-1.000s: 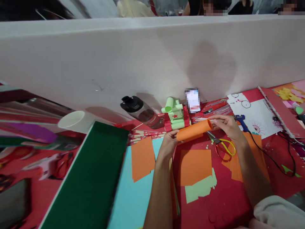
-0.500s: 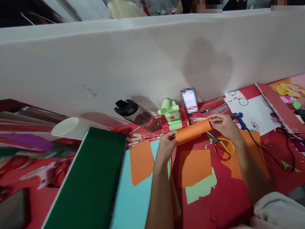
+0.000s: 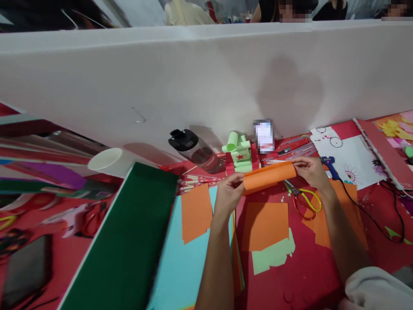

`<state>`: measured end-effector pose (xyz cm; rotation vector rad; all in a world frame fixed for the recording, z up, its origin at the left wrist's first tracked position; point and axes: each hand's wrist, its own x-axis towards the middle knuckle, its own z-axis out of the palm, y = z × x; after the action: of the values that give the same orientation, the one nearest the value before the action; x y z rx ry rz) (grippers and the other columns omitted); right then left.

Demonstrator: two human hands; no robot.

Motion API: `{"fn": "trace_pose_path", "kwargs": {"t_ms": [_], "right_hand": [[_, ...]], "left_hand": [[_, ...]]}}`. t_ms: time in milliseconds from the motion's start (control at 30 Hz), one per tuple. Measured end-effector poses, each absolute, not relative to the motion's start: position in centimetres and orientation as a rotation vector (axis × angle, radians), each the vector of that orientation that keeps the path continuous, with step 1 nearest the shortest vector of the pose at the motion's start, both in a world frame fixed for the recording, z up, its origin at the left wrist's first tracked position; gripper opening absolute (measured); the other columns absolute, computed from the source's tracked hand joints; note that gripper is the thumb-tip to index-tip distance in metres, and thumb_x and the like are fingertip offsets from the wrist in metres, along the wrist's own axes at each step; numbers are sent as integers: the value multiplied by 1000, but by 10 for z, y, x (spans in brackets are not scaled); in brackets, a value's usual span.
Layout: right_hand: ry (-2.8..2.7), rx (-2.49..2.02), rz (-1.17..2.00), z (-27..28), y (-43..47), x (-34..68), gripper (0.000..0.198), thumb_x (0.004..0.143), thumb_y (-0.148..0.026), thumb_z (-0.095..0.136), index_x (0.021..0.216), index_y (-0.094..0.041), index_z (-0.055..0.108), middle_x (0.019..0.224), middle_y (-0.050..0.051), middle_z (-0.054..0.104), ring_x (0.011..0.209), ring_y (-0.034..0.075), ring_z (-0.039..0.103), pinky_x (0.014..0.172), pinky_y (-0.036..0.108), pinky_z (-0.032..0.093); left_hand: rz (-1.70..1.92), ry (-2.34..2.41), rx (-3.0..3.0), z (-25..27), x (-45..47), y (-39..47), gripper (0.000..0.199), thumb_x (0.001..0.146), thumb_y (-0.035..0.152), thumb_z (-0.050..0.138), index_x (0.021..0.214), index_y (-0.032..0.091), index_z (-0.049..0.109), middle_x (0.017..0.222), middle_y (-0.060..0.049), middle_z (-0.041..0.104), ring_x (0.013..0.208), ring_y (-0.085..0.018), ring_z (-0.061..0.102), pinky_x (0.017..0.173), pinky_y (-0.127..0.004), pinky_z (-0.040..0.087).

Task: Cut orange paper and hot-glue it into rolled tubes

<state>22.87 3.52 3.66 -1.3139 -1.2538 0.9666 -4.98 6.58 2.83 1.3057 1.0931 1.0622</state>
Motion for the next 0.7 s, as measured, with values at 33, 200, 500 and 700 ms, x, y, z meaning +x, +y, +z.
{"fn": "trace_pose_path", "kwargs": {"t_ms": [33, 200, 500, 700], "right_hand": [[-1259, -1305, 968, 35, 35, 229, 23, 79, -34, 76, 96, -20, 80, 98, 7, 82, 94, 25, 79, 84, 34, 63], [-1237, -1302, 964, 30, 36, 232, 24, 76, -36, 80, 94, -20, 80, 96, 7, 82, 93, 25, 78, 83, 34, 63], [-1258, -1270, 1004, 28, 36, 236, 24, 72, -34, 82, 93, -21, 81, 93, 7, 82, 88, 24, 78, 80, 33, 62], [-1287, -1255, 1002, 33, 31, 242, 29, 72, -33, 83, 98, -21, 80, 90, 5, 82, 86, 22, 78, 78, 32, 62]], "left_hand": [[1077, 1093, 1314, 28, -50, 66, 16, 68, 28, 82, 78, 17, 76, 73, -3, 77, 66, -17, 70, 63, -23, 55], [1118, 1084, 1332, 23, -50, 67, 19, 67, 27, 81, 83, 17, 77, 71, -1, 77, 63, -15, 68, 60, -22, 55], [1199, 1092, 1600, 15, -57, 65, 14, 79, 23, 70, 90, 19, 79, 82, -3, 81, 71, -16, 75, 67, -22, 59], [1303, 1101, 1978, 19, -65, 60, 29, 82, 13, 62, 103, 23, 80, 89, -1, 82, 78, -15, 78, 74, -21, 61]]}}
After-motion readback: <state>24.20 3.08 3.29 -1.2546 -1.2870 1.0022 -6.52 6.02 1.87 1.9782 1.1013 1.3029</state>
